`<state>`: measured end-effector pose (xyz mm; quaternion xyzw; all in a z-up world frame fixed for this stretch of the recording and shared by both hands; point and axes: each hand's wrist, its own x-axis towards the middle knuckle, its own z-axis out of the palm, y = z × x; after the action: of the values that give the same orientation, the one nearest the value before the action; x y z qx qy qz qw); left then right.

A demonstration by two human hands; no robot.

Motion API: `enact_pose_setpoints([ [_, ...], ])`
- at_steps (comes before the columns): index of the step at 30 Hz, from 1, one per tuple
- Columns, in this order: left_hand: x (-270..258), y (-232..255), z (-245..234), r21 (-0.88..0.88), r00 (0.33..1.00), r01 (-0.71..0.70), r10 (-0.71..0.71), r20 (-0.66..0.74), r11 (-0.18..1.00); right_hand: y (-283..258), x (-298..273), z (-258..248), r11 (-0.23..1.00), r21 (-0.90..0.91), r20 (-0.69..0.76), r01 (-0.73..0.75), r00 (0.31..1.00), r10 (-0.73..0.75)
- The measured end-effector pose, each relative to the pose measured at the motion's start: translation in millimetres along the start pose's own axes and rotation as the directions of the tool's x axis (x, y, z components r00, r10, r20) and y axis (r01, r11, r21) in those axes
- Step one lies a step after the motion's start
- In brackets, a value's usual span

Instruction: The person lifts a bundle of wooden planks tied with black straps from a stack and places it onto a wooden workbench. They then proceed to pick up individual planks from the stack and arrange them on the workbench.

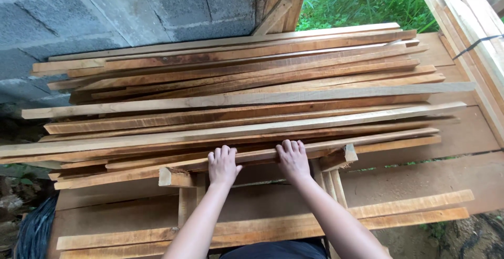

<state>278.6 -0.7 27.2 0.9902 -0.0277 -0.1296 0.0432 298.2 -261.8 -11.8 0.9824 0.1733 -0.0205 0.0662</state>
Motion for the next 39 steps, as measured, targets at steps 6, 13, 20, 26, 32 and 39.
enact_pose_setpoints([
  [6,12.9,-7.5,20.2,-0.082,0.996,0.045,-0.038,0.083,0.996,9.1,7.7,-6.9,0.999,0.033,0.048,0.014,0.999,-0.016],
  [13,20.4,0.3,-55.9,-0.133,0.990,-0.032,0.013,-0.141,0.991,38.7,27.4,-50.9,0.991,0.129,-0.176,-0.038,0.983,0.061],
  [20,-63.4,10.1,-188.0,-0.119,0.942,-0.164,0.120,-0.312,0.979,36.4,-25.9,-218.4,0.950,0.307,-0.350,0.055,0.935,0.059],
  [26,-137.7,17.3,-135.1,-0.290,0.994,-0.088,0.064,-0.092,0.953,7.4,-98.9,-196.0,0.908,0.417,-0.138,0.042,0.990,0.017],
  [32,-133.5,11.6,-4.5,-0.380,0.988,0.129,-0.084,0.133,0.916,-20.7,-111.2,-95.0,0.865,0.502,0.048,-0.025,0.999,0.001],
  [39,-95.0,11.3,40.2,-0.384,0.994,0.102,-0.109,0.002,0.918,-33.8,-78.3,-30.7,0.910,0.396,0.207,-0.124,0.977,0.043],
])
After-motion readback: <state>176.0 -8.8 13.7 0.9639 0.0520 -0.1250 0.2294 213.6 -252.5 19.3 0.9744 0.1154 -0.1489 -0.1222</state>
